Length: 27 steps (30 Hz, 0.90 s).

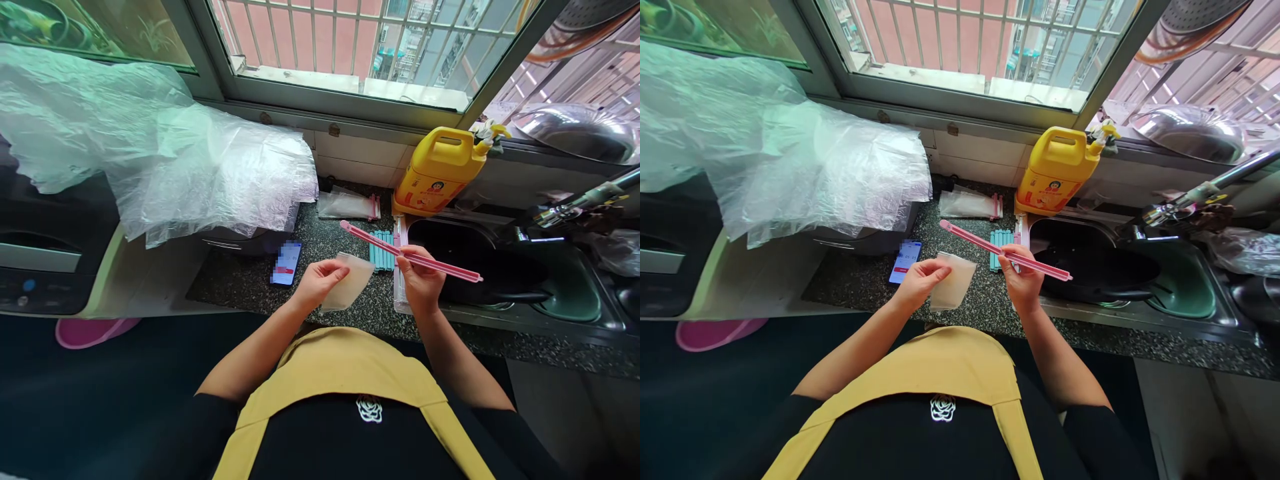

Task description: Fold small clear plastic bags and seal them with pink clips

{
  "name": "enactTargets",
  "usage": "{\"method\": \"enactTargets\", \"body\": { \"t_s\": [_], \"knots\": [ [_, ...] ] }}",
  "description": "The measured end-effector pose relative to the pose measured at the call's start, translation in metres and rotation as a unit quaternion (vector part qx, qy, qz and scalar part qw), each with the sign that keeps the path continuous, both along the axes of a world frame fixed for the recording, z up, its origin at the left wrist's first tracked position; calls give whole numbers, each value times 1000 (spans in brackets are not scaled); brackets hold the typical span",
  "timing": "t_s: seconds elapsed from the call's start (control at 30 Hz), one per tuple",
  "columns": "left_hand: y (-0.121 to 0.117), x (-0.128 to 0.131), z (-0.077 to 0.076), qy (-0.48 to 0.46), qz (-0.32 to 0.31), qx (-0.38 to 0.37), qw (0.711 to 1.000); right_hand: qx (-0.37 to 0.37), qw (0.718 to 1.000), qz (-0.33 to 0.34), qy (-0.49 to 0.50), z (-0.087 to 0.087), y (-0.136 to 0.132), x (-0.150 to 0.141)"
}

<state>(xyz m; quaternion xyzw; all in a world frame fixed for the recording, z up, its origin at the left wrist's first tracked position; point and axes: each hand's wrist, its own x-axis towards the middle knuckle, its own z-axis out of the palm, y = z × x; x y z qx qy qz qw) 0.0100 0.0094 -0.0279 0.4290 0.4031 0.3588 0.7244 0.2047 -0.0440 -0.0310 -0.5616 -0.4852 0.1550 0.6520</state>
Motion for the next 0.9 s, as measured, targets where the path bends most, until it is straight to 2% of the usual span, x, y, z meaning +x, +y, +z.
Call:
{"method": "enactTargets", "body": {
  "t_s": [0.07,0.2,0.5,0.9],
  "knots": [
    [-1,1,2,-2,1,7,1000,-11,999,-5,-46,-4,-1,-1],
    [-2,6,4,1,5,-8,1000,-18,994,34,-101,-8,-6,-10],
    [-2,10,1,-10,23,-49,998,-14,994,68,-81,-12,-14,-14],
    [-2,13,-18,-62,53,-122,989,-37,991,66,-113,-17,-17,-15]
  ]
}}
